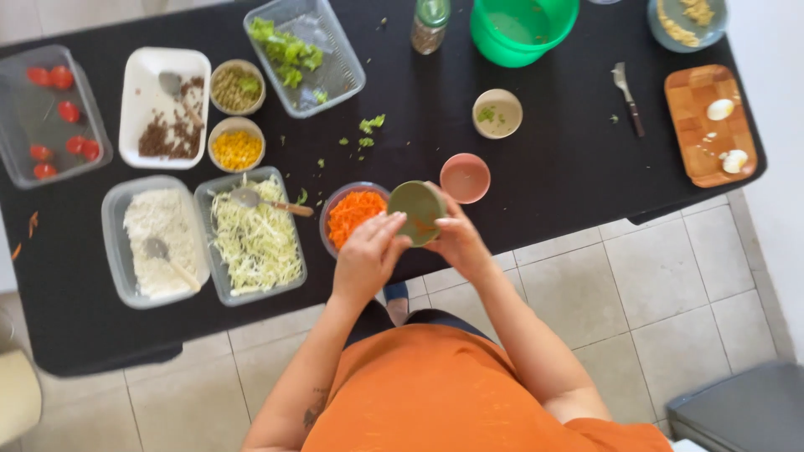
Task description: Assembling a rice bowl by scooping rice and adding various vegetable toppings from containers.
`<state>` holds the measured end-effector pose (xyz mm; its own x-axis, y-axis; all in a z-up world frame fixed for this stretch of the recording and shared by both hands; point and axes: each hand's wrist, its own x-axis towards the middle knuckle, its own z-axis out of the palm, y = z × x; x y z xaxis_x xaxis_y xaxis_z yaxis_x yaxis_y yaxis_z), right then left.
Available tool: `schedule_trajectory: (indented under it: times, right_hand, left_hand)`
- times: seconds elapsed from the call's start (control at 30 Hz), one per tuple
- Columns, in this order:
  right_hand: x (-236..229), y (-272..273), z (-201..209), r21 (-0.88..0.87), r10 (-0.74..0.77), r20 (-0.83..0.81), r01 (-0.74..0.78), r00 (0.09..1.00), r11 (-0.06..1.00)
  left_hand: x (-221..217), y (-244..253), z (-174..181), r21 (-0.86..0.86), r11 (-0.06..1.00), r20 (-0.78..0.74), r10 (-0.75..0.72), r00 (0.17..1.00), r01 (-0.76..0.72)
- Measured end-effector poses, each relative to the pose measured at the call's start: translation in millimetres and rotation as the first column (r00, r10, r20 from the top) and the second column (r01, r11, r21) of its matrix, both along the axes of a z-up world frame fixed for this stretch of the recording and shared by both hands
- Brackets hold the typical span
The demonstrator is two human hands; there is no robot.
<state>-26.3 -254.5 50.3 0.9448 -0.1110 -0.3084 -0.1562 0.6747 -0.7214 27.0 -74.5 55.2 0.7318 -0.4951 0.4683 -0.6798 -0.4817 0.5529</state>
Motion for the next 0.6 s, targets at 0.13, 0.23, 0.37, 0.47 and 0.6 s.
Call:
schedule_trajectory:
  times: [0.13, 0.23, 0.37, 0.47, 0.6]
  right_hand:
    - [15.3, 33.3, -16.3, -0.022, -0.094, 0.099, 0.096, 0.991, 0.995]
    - [25.3, 45.8, -0.1, -0.076, -0.101, 0.086, 0.107, 0.991, 0.991]
    - [31.5, 47.0, 48.0, -0.094, -0.019, -0.141, 0.005, 0.990, 0.996]
    - [36.6, 51.8, 32.4, -0.090, -0.112, -0.131, 0.100, 0.985, 0.991]
    - [30.7, 57.3, 40.2, -0.157, -0.223, -0.127, 0.203, 0.966, 0.967]
  left_hand:
    - [2.0, -6.9, 22.8, 0.120, 0.974, -0.166, -0.168, 0.972, 0.190]
    - [12.4, 2.1, 3.4, 0.228, 0.935, -0.292, -0.202, 0.935, 0.273]
    - [34.5, 15.7, 1.1, 0.105, 0.914, -0.409, -0.320, 0.855, 0.392]
    - [53.5, 26.5, -10.6, 0.084, 0.867, -0.359, -0.434, 0.826, 0.491]
    - [80.2, 38.1, -45.1, 0.074, 0.798, -0.256, -0.564, 0.785, 0.598]
